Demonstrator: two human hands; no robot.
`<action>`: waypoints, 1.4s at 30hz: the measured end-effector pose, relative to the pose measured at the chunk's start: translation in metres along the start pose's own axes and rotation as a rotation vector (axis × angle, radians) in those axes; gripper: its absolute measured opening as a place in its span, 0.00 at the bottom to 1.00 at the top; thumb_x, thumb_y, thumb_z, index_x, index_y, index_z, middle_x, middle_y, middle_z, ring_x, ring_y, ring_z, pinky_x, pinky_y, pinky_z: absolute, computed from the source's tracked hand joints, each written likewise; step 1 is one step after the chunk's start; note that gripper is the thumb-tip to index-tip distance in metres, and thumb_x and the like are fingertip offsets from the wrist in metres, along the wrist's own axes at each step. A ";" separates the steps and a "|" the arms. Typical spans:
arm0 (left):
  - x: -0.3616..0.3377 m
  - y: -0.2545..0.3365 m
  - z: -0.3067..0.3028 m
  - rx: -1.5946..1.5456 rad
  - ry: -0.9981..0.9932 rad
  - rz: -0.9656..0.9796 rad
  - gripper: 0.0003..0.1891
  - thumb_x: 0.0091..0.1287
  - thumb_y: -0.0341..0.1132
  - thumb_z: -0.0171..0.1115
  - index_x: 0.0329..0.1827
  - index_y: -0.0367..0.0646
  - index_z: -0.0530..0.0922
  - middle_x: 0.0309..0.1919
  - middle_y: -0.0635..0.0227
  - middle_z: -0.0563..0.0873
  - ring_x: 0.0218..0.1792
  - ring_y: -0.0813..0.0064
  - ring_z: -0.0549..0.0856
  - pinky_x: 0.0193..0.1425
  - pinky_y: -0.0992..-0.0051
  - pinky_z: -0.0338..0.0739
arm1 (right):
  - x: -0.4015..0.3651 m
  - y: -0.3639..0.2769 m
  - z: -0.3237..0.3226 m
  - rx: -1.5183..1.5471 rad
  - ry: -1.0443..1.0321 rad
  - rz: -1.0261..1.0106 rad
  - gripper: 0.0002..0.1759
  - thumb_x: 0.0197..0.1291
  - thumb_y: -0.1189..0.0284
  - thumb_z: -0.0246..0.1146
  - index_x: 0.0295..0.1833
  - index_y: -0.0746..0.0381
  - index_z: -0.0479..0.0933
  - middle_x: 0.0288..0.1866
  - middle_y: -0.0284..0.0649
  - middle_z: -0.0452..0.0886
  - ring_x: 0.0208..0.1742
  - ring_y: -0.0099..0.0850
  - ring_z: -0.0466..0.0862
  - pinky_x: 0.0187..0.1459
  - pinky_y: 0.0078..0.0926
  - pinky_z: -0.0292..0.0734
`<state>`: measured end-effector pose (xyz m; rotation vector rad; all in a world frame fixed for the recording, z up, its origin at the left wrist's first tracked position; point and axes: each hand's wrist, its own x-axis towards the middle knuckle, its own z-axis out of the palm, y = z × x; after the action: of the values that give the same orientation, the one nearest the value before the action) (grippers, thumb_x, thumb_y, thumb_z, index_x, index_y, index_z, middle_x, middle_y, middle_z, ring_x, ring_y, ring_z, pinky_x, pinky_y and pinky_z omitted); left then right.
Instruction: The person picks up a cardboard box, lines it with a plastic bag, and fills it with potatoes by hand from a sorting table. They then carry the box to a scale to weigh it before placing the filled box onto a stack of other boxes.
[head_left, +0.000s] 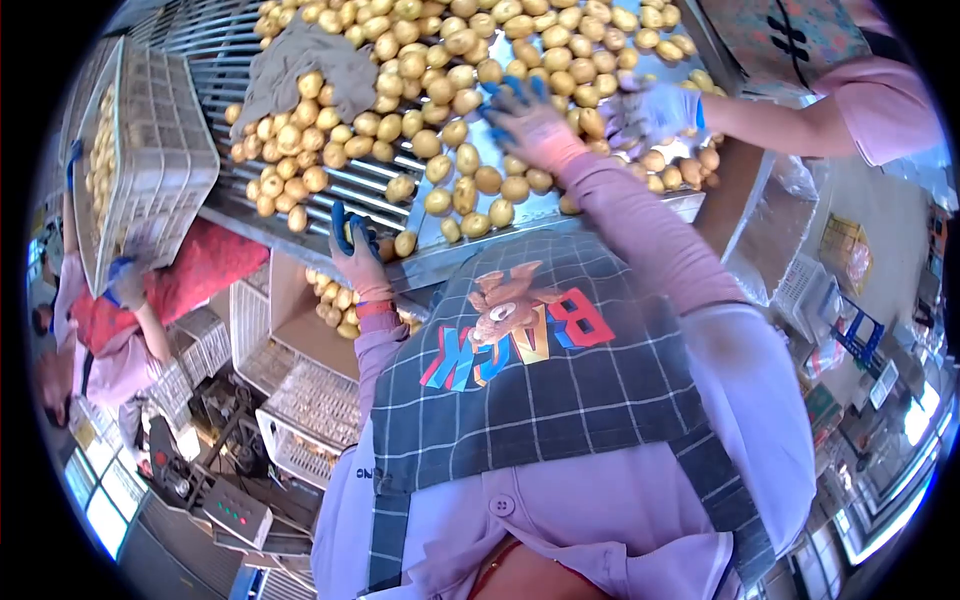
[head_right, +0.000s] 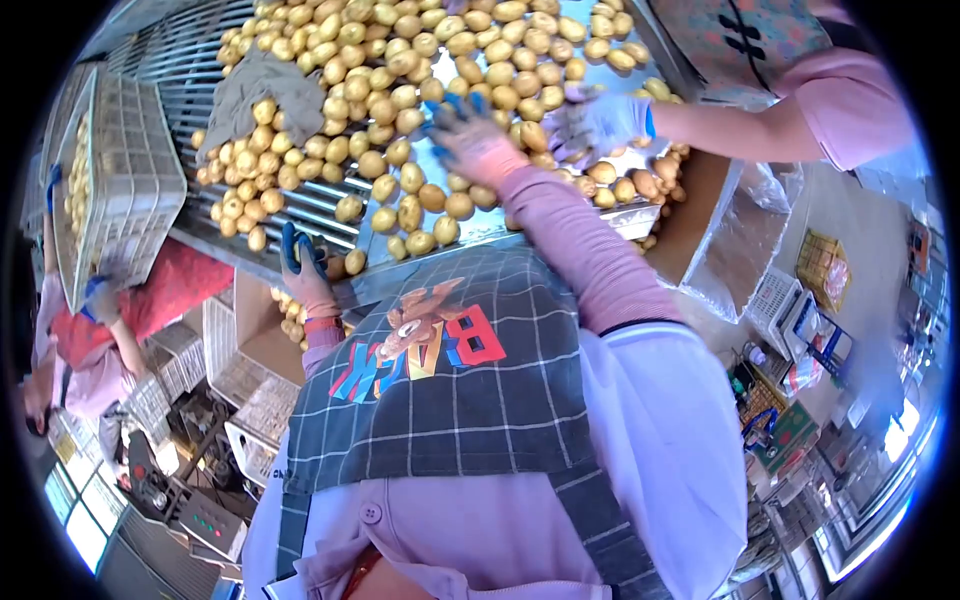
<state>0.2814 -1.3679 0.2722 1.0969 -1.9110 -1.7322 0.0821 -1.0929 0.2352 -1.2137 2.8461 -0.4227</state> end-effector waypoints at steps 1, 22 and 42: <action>0.002 -0.006 -0.017 0.020 0.025 0.105 0.21 0.70 0.25 0.56 0.67 0.36 0.72 0.52 0.68 0.80 0.44 0.81 0.79 0.48 0.82 0.75 | -0.007 0.011 -0.005 0.005 0.024 -0.014 0.23 0.62 0.57 0.59 0.62 0.48 0.76 0.71 0.41 0.69 0.75 0.48 0.62 0.74 0.57 0.51; -0.293 -0.181 -0.185 -1.708 0.437 0.051 0.20 0.75 0.47 0.50 0.60 0.42 0.74 0.29 0.72 0.73 0.23 0.80 0.69 0.23 0.79 0.65 | -0.040 -0.076 -0.035 0.461 -0.316 -0.318 0.23 0.59 0.71 0.63 0.62 0.60 0.76 0.63 0.52 0.76 0.64 0.52 0.74 0.67 0.47 0.66; -0.106 -0.050 -0.133 0.593 0.770 0.148 0.30 0.72 0.43 0.59 0.72 0.34 0.66 0.72 0.41 0.61 0.72 0.52 0.63 0.76 0.59 0.54 | -0.014 -0.069 -0.031 0.237 -0.285 -0.603 0.23 0.58 0.59 0.63 0.60 0.49 0.78 0.71 0.46 0.69 0.72 0.52 0.65 0.74 0.58 0.50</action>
<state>0.4577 -1.3807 0.2766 1.4783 -1.9121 -0.4998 0.1365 -1.1210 0.2814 -1.8805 2.0879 -0.5230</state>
